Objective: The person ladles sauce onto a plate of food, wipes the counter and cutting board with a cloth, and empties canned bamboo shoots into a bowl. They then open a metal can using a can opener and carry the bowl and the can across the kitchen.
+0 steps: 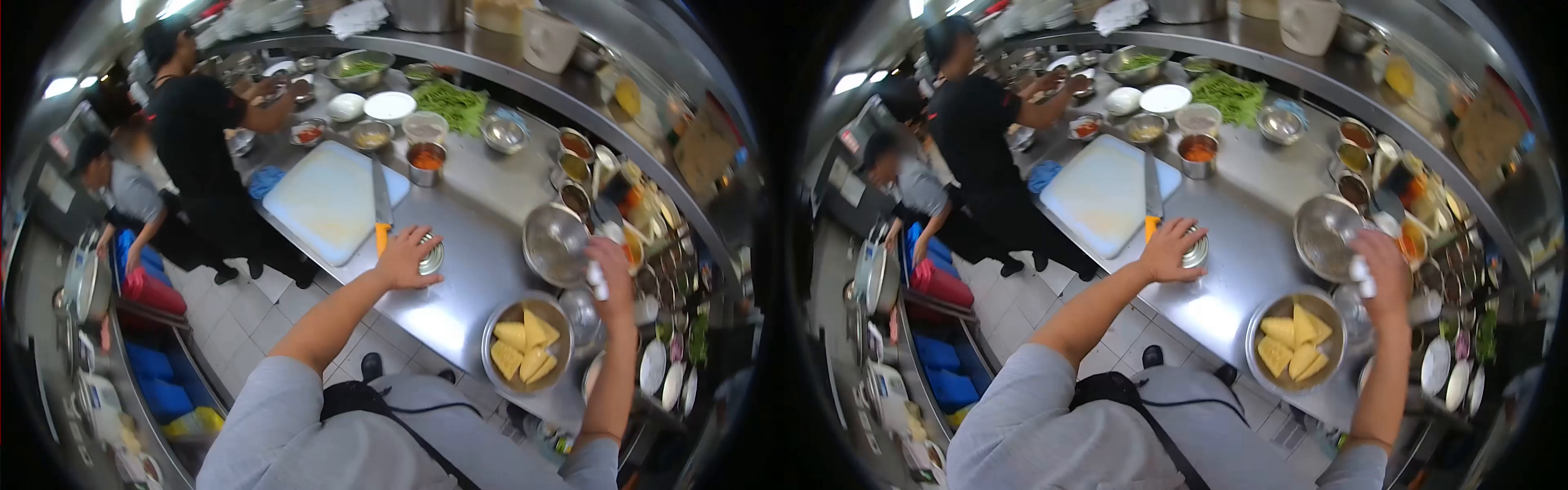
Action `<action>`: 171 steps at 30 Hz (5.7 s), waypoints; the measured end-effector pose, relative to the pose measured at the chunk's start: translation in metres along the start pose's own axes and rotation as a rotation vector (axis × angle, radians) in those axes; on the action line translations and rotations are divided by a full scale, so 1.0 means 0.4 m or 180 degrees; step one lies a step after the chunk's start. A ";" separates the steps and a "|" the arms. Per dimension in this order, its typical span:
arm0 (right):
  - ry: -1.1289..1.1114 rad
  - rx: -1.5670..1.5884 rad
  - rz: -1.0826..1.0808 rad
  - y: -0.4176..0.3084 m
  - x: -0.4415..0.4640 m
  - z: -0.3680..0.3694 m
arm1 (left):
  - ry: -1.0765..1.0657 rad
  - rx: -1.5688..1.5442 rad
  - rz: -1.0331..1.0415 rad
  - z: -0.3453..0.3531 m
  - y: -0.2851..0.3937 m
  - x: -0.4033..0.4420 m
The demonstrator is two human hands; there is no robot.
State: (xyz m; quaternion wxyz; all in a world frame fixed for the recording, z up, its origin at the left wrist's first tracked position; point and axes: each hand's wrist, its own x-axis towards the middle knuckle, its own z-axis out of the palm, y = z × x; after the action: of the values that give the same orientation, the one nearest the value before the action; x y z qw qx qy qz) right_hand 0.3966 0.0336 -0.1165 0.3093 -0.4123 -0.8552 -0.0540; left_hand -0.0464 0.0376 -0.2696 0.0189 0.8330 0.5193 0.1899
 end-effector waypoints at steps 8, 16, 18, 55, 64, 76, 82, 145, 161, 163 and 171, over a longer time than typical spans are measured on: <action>0.0469 0.0181 -0.0305 -0.524 -0.042 0.287 | -0.1040 -0.3192 -0.1246 -0.177 0.139 -0.074; -0.0637 0.0576 0.0645 -0.653 -0.185 0.486 | -0.2496 -0.5314 -0.2554 -0.110 0.131 -0.162; -0.0941 0.0831 0.0752 -0.682 -0.184 0.462 | -0.2491 -0.4677 -0.2236 -0.121 0.113 -0.161; -0.0307 0.1372 0.2510 -0.524 -0.071 0.636 | -0.2208 -0.2440 -0.1890 -0.008 0.033 -0.228; -0.0393 0.2274 0.3026 -0.532 -0.095 0.674 | -0.2343 -0.2469 -0.1928 -0.058 0.064 -0.225; -0.1648 0.6333 0.5532 -0.470 -0.077 0.668 | -0.2631 -0.2441 -0.1817 -0.044 0.028 -0.244; -0.0867 0.1757 0.2778 -0.526 -0.105 0.634 | -0.2651 -0.2621 -0.1771 -0.073 0.015 -0.256; -0.0690 0.3180 0.3693 -0.592 -0.125 0.712 | -0.2970 -0.2363 -0.1576 -0.103 -0.006 -0.276; -0.0840 0.0049 0.0619 -0.574 -0.164 0.567 | -0.2752 -0.2663 -0.1407 -0.064 0.008 -0.314; -0.0659 0.0044 0.0537 -0.593 -0.156 0.574 | -0.2722 -0.2737 -0.1520 -0.054 0.005 -0.317; -0.0478 0.2763 0.3360 -0.565 -0.180 0.726 | -0.2924 -0.2485 -0.1391 -0.044 0.010 -0.289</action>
State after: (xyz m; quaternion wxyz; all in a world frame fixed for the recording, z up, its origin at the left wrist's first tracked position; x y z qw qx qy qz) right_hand 0.1227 -0.0616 -0.3543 0.3713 -0.6152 -0.5031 0.4802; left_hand -0.0938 -0.0679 -0.2867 0.5797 0.6362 0.5088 -0.0195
